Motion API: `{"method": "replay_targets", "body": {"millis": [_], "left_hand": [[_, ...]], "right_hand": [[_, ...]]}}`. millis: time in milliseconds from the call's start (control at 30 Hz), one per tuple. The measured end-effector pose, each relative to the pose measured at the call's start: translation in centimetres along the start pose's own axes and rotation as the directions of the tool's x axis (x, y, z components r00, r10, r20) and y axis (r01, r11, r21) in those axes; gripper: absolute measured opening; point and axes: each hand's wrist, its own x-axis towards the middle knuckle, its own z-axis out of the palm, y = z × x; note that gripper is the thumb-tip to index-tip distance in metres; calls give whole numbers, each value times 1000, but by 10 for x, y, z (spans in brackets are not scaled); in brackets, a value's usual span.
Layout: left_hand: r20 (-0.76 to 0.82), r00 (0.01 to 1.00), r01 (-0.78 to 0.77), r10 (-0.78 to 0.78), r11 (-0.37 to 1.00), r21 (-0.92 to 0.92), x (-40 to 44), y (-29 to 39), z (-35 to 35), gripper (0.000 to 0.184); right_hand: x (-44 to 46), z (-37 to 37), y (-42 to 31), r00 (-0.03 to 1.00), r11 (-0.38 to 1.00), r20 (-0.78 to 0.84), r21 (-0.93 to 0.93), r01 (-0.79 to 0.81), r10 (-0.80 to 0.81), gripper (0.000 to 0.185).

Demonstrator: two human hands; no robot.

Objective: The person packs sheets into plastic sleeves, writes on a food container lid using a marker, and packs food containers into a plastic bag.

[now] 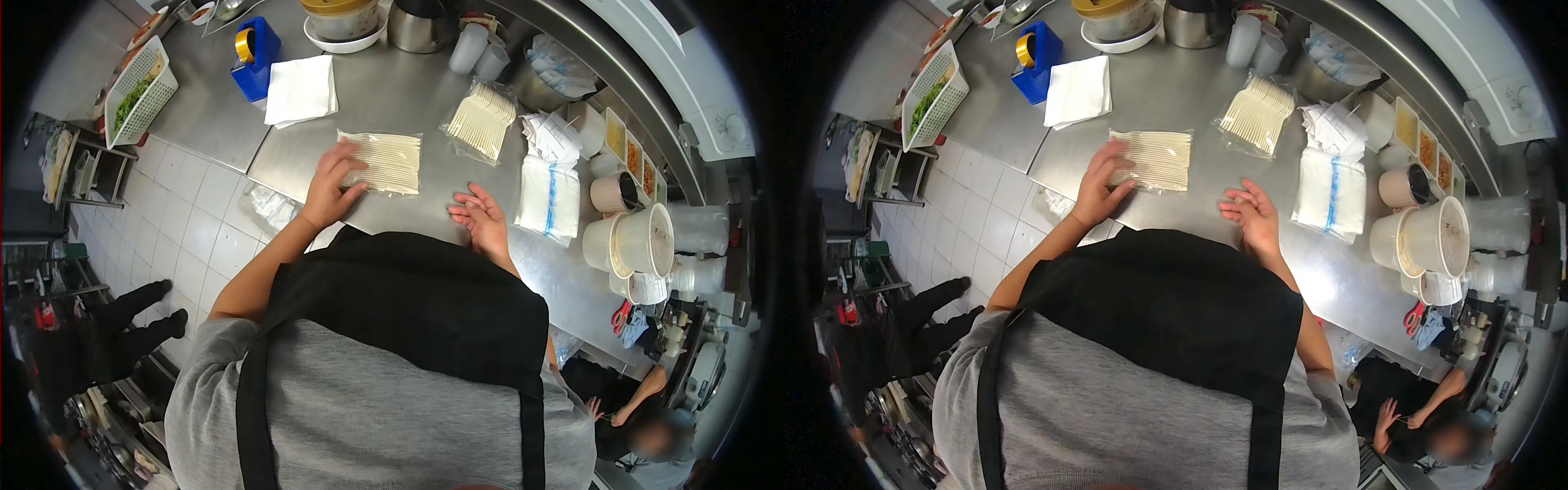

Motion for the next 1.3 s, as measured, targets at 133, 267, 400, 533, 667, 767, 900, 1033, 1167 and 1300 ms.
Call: {"method": "replay_targets", "body": {"millis": [133, 267, 400, 533, 667, 767, 900, 1033, 1167, 1300], "left_hand": [[-270, 948, 229, -168, 949, 216, -1, 7, 0, 65], [-143, 949, 308, -281, 925, 225, 12, -9, 0, 81], [50, 880, 475, -473, 867, -152, 31, 9, -3, 86], [-60, 894, 436, -444, 893, -112, 23, 4, 14, 85], [266, 792, 611, -550, 705, -360, 18, 17, 10, 64], [489, 759, 646, -430, 595, -479, 23, 27, 4, 46], [280, 910, 406, -306, 800, -442, 32, 54, -13, 29], [197, 980, -23, 34, 998, -56, 45, 69, -41, 31], [369, 929, -146, 25, 941, 304, 28, 45, -42, 35], [310, 948, -7, -66, 973, 229, 17, 33, -29, 41]], "right_hand": [[-1, 2, 7, 997, 987, 11, -144, 75, -75, 30], [6, 18, -5, 1000, 928, 14, -371, 30, -26, 27], [37, 38, -3, 965, 565, 188, -783, 259, -182, 39], [28, 58, -4, 904, 422, 180, -837, 349, -389, 51], [35, 47, 7, 945, 681, 34, -685, 259, -326, 46], [31, 33, -12, 997, 904, 76, -426, 38, -6, 35], [-2, 55, -41, 925, 903, 115, -204, 379, -362, 20], [-41, 65, -73, 842, 705, 319, -460, 540, -436, 12], [-47, 32, -71, 968, 631, 212, -734, 250, -137, 8], [-30, 4, -34, 960, 658, 113, -707, 260, -257, 9]]}}
